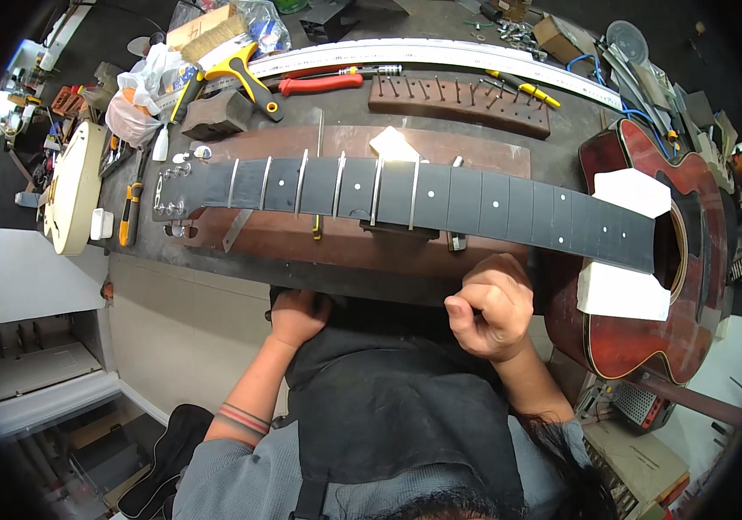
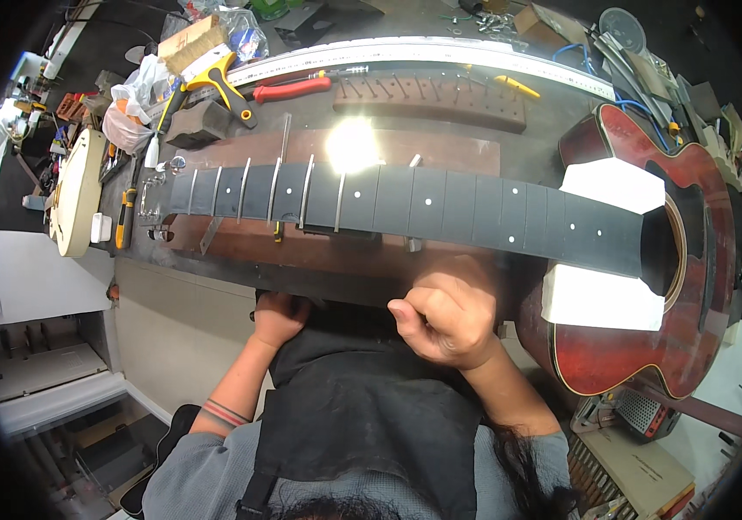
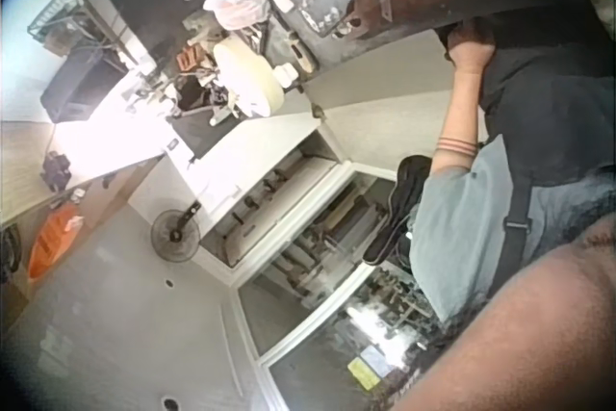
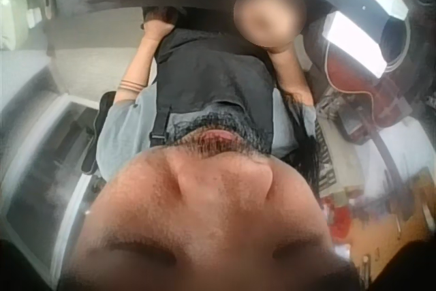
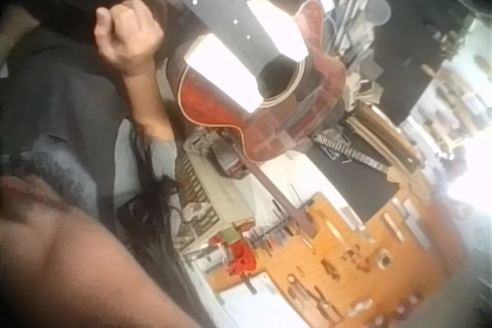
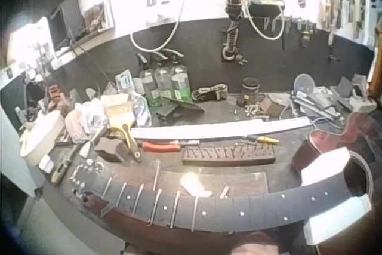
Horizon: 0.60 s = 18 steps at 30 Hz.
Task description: The person installs metal frets into the slots of a guitar neck. They place each fret by hand, use a yellow-handled screwdriver to tap them into position, and then use a hammer and a fret-setting block to secure them. The person works sequentially along the fretboard.
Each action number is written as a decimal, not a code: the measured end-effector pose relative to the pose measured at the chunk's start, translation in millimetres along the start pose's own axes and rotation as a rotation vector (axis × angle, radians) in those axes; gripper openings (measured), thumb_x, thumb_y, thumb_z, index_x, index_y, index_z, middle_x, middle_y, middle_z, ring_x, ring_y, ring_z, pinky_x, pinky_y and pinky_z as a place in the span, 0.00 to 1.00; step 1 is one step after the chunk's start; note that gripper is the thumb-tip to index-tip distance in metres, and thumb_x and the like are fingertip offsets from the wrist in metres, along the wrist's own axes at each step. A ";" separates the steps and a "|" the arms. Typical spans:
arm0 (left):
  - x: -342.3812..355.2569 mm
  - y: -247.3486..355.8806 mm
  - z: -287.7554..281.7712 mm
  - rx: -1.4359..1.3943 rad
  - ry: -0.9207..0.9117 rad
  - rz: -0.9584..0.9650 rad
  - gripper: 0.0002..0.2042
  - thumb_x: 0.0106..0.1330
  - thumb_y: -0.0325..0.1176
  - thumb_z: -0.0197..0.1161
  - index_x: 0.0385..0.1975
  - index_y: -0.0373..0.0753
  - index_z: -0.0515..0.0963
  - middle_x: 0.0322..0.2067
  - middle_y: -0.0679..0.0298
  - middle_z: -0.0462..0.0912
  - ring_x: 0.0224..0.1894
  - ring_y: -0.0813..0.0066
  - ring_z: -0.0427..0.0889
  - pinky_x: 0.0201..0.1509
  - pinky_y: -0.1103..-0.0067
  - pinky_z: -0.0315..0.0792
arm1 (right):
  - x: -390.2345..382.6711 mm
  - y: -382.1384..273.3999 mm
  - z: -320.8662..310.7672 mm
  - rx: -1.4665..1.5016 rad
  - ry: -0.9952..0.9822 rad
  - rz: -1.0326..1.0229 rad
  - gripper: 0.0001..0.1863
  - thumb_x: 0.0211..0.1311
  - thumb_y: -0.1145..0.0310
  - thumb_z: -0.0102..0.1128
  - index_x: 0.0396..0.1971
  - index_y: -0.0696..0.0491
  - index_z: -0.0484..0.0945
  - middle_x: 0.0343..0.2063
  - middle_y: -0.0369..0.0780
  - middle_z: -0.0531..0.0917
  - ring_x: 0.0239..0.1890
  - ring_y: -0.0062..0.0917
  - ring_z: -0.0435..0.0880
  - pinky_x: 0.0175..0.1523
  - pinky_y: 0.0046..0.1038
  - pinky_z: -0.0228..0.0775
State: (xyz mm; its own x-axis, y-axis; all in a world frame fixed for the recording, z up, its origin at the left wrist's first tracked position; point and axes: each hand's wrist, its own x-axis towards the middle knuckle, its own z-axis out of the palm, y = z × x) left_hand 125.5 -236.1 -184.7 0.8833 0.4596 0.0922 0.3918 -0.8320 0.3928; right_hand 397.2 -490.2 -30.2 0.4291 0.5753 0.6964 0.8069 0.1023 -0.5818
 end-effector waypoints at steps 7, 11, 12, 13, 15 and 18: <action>0.3 9.7 -8.5 0.037 -0.061 -0.037 0.21 0.67 0.43 0.71 0.57 0.42 0.85 0.43 0.47 0.91 0.40 0.40 0.91 0.46 0.52 0.86 | -1.8 -0.9 7.4 0.025 0.011 0.021 0.19 0.60 0.73 0.86 0.47 0.51 0.84 0.27 0.38 0.87 0.25 0.30 0.87 0.28 0.30 0.78; 6.7 14.4 -13.2 0.055 -0.246 -0.172 0.22 0.67 0.44 0.70 0.60 0.45 0.85 0.50 0.48 0.91 0.47 0.40 0.91 0.53 0.52 0.86 | -11.7 1.0 2.0 0.060 -0.010 0.055 0.14 0.63 0.72 0.84 0.40 0.51 0.83 0.26 0.39 0.85 0.25 0.33 0.85 0.33 0.33 0.78; 5.2 11.6 -12.6 0.057 -0.275 -0.173 0.22 0.68 0.44 0.70 0.61 0.45 0.85 0.50 0.48 0.91 0.47 0.41 0.91 0.53 0.53 0.86 | -12.9 0.7 1.4 0.063 -0.026 0.065 0.12 0.64 0.71 0.82 0.38 0.51 0.82 0.25 0.40 0.84 0.25 0.34 0.84 0.35 0.34 0.77; 4.2 11.7 -10.0 0.043 -0.257 -0.166 0.23 0.68 0.44 0.70 0.61 0.45 0.85 0.50 0.48 0.91 0.47 0.41 0.91 0.52 0.53 0.86 | -16.2 -0.4 1.3 0.059 -0.025 0.092 0.11 0.66 0.71 0.80 0.38 0.51 0.81 0.25 0.39 0.83 0.26 0.35 0.83 0.36 0.35 0.76; 0.8 9.2 -9.7 0.019 -0.227 -0.147 0.23 0.67 0.44 0.69 0.61 0.45 0.85 0.49 0.48 0.91 0.47 0.42 0.91 0.52 0.54 0.86 | -16.3 -0.6 5.4 0.049 -0.021 0.071 0.11 0.67 0.71 0.79 0.39 0.52 0.81 0.26 0.39 0.83 0.26 0.34 0.83 0.36 0.35 0.76; -1.1 9.2 -7.6 0.011 -0.217 -0.147 0.24 0.67 0.43 0.70 0.63 0.45 0.84 0.49 0.49 0.91 0.46 0.42 0.92 0.51 0.54 0.86 | -16.4 0.6 5.8 0.034 -0.026 0.054 0.11 0.67 0.72 0.78 0.40 0.53 0.80 0.27 0.40 0.83 0.26 0.34 0.83 0.35 0.34 0.75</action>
State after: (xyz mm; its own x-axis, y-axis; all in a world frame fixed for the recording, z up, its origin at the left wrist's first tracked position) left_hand 126.2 -241.9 -174.3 0.8506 0.4994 -0.1645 0.5220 -0.7651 0.3769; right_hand 388.3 -494.9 -44.4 0.4611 0.6012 0.6526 0.7684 0.0972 -0.6325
